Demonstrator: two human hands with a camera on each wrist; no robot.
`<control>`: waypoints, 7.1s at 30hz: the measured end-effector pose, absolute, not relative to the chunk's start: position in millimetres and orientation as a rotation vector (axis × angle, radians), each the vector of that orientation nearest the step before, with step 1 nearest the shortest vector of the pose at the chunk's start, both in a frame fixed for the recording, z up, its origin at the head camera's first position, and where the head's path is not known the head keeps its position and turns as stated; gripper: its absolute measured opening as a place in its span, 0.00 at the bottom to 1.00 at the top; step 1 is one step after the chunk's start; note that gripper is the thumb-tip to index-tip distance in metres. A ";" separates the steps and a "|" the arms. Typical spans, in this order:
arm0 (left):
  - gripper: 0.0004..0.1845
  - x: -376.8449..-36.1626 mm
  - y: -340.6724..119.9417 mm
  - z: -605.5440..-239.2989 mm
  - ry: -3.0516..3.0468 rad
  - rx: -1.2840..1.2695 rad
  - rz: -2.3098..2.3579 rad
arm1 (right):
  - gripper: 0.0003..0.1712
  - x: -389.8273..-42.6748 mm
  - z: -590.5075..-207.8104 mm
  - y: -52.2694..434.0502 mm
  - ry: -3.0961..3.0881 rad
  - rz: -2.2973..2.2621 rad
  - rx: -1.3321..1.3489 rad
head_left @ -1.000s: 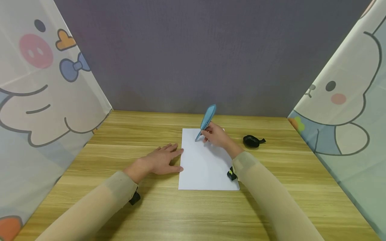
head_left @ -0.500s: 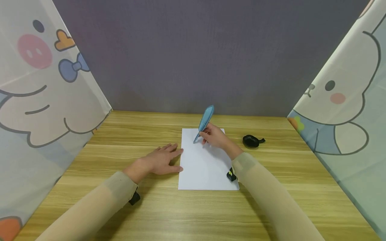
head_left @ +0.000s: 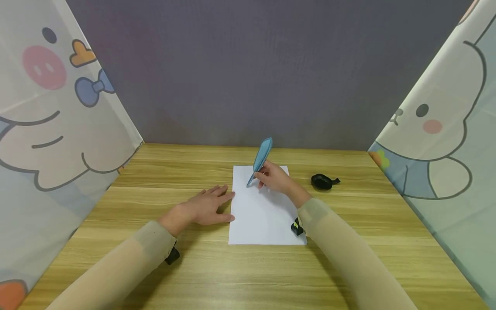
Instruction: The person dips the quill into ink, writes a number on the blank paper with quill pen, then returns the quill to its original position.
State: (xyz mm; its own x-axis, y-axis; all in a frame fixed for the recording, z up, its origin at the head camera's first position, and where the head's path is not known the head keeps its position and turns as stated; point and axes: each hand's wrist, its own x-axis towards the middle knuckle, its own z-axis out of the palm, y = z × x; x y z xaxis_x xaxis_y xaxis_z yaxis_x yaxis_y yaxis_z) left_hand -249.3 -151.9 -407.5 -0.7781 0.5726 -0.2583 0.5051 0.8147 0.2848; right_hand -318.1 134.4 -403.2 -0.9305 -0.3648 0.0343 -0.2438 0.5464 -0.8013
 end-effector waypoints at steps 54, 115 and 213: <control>0.48 -250.0 -151.0 -407.5 2.677 0.824 0.283 | 0.11 -296.2 -403.7 127.9 2.568 -1.273 -0.705; 0.48 -251.3 -153.0 -409.2 2.677 0.831 0.291 | 0.10 -261.8 -403.4 134.2 2.431 -1.246 -0.803; 0.47 -247.2 -152.7 -406.0 2.660 0.819 0.271 | 0.11 -227.5 -405.3 188.6 2.426 -1.270 -0.721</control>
